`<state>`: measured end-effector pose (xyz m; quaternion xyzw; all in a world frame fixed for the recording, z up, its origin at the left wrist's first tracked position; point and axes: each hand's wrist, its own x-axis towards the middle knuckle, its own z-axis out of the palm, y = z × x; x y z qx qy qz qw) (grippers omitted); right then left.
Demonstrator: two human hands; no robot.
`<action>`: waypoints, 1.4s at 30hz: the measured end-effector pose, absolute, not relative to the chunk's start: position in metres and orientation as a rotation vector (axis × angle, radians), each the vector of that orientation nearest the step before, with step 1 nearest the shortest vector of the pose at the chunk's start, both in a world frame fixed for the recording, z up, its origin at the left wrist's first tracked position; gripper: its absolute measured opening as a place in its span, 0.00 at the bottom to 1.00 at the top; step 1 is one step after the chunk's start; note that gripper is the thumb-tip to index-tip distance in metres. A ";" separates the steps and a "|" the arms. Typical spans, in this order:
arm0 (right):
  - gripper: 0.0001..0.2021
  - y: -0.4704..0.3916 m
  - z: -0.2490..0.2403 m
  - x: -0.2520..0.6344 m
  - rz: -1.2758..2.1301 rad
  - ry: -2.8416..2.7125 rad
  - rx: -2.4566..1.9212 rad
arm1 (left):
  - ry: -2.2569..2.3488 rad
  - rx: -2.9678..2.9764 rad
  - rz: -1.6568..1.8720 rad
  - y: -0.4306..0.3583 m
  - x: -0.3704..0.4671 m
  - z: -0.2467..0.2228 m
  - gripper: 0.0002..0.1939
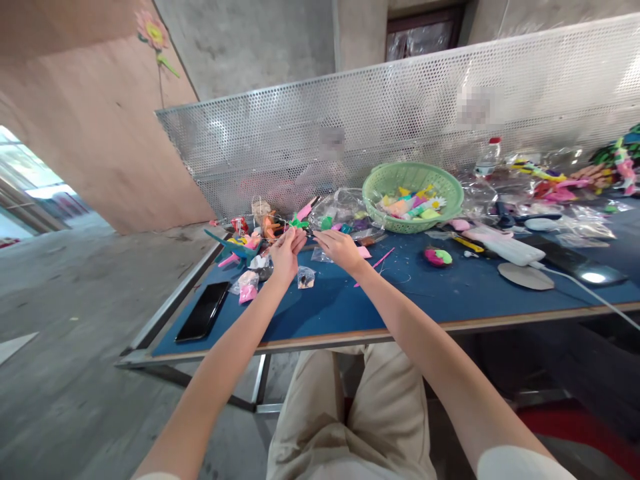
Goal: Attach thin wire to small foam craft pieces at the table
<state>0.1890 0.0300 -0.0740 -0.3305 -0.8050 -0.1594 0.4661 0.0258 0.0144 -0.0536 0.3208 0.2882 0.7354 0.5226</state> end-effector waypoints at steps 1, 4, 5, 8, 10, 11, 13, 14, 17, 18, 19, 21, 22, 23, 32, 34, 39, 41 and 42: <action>0.15 0.030 -0.074 0.189 -0.387 -1.987 -0.818 | 0.699 0.750 1.780 0.015 0.024 -0.052 0.08; 0.15 0.031 -0.075 0.192 -0.391 -2.021 -0.821 | 0.724 0.712 1.807 0.016 0.020 -0.050 0.08; 0.16 0.031 -0.075 0.193 -0.394 -2.026 -0.817 | 0.724 0.710 1.807 0.016 0.020 -0.051 0.08; 0.15 0.033 -0.077 0.196 -0.393 -2.027 -0.798 | 0.708 0.725 1.792 0.017 0.020 -0.053 0.09; 0.15 0.033 -0.077 0.197 -0.379 -2.023 -0.795 | 0.698 0.732 1.785 0.017 0.021 -0.056 0.10; 0.15 0.033 -0.077 0.198 -0.368 -2.018 -0.800 | 0.693 0.735 1.785 0.017 0.022 -0.057 0.10; 0.14 0.033 -0.076 0.197 -0.348 -1.991 -0.816 | 0.684 0.733 1.793 0.016 0.024 -0.059 0.10; 0.14 0.033 -0.076 0.195 -0.342 -1.972 -0.823 | 0.678 0.730 1.798 0.015 0.025 -0.059 0.10; 0.14 0.033 -0.075 0.191 -0.351 -1.948 -0.813 | 0.674 0.734 1.778 0.014 0.029 -0.062 0.09; 0.14 0.033 -0.075 0.190 -0.358 -1.963 -0.798 | 0.675 0.739 1.764 0.014 0.030 -0.062 0.09; 0.14 0.034 -0.075 0.190 -0.363 -1.985 -0.785 | 0.676 0.748 1.749 0.014 0.031 -0.063 0.09; 0.16 0.035 -0.076 0.190 -0.369 -2.033 -0.777 | 0.681 0.754 1.737 0.013 0.033 -0.064 0.10; 0.17 0.036 -0.077 0.190 -0.370 -2.049 -0.785 | 0.684 0.753 1.738 0.014 0.034 -0.064 0.10; 0.17 0.036 -0.077 0.191 -0.371 -2.058 -0.796 | 0.685 0.753 1.740 0.014 0.034 -0.064 0.10; 0.12 0.038 -0.075 0.195 -0.212 -2.033 -0.815 | 0.691 0.801 1.748 0.018 0.029 -0.065 0.12; 0.10 0.038 -0.074 0.199 -0.137 -2.013 -0.818 | 0.697 0.811 1.752 0.019 0.026 -0.064 0.13; 0.16 0.040 -0.069 0.223 0.064 -1.682 -0.944 | 0.760 0.837 1.772 0.021 0.015 -0.055 0.14; 0.20 0.040 -0.065 0.238 0.012 -1.511 -1.026 | 0.824 0.866 1.726 0.020 0.010 -0.052 0.13; 0.20 0.040 -0.063 0.247 -0.008 -1.495 -1.041 | 0.850 0.883 1.688 0.019 0.008 -0.052 0.13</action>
